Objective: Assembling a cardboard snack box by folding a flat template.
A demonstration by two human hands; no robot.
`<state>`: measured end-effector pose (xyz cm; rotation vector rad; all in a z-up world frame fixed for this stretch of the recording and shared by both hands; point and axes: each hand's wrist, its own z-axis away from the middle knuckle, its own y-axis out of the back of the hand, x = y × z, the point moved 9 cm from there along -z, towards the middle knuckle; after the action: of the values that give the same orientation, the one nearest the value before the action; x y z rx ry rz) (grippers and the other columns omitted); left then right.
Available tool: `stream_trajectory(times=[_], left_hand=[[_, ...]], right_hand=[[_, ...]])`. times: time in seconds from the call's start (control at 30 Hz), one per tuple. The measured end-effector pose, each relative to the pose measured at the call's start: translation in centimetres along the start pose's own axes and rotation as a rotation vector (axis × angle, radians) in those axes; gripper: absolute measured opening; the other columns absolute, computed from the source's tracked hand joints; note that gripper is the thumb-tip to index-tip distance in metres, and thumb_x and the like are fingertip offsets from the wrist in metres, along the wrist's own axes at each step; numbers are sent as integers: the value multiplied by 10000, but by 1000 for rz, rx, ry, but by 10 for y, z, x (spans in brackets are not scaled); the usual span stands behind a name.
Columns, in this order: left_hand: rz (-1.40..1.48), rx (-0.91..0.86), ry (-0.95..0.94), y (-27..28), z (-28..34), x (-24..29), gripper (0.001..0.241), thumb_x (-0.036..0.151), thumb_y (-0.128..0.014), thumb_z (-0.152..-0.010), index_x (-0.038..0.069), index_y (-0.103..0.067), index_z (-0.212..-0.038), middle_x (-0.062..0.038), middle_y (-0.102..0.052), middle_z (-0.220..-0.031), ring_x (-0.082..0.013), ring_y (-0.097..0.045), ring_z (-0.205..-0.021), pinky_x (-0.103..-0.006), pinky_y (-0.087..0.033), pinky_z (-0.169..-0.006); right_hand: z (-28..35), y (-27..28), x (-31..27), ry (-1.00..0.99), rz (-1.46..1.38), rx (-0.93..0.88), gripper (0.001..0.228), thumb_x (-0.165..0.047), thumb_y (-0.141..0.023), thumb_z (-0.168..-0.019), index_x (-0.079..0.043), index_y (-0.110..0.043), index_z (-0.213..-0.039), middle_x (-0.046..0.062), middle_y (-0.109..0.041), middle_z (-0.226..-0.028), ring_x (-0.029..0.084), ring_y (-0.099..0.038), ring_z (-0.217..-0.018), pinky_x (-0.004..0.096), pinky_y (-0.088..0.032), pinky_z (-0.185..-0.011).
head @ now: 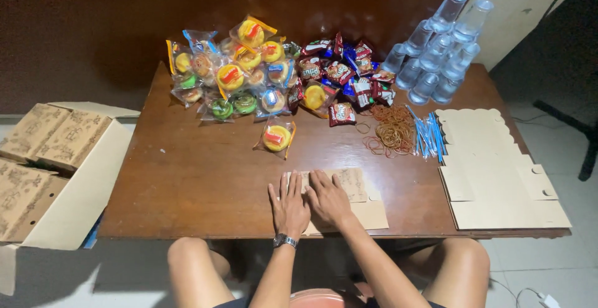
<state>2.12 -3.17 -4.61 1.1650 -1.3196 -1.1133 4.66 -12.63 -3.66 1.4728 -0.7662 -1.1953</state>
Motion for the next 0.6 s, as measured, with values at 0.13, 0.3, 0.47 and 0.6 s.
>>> stream_trajectory(times=[0.13, 0.3, 0.47, 0.6], left_hand=[[105, 73, 12, 6, -3, -1, 589, 406, -325, -987, 200, -418, -1531, 54, -335, -1650, -196, -233, -1539, -574, -56, -1242], [139, 157, -3, 3, -1, -2, 578, 419, -351, -983, 196, -475, -1502, 45, -402, -1618, -208, -272, -1528, -592, -75, -1237], [149, 159, -4, 8, 1, 0, 575, 400, -349, -993, 187, -461, -1515, 33, -396, -1622, -218, -274, -1528, -590, -72, -1239], [141, 133, -14, 9, 2, 1, 563, 387, -294, -1029, 183, -429, -1536, 24, -377, -1631, -229, -264, -1532, -600, -74, -1240]], right_hand=[[16, 29, 40, -45, 28, 5, 624, -479, -296, -1092, -92, -407, -1569, 136, -464, -1586, 259, -418, -1490, 505, -292, -1230], [37, 43, 75, -151, -10, 4, 690, -542, -358, -1064, -83, -394, -1579, 137, -447, -1601, 265, -393, -1505, 495, -279, -1245], [37, 48, 73, -168, 22, -36, 814, -630, -446, -974, -77, -406, -1570, 157, -426, -1611, 280, -358, -1527, 514, -239, -1257], [37, 39, 58, -31, 5, -96, 937, -724, -591, -845, -145, -437, -1565, 189, -377, -1630, 360, -286, -1547, 557, -236, -1250]])
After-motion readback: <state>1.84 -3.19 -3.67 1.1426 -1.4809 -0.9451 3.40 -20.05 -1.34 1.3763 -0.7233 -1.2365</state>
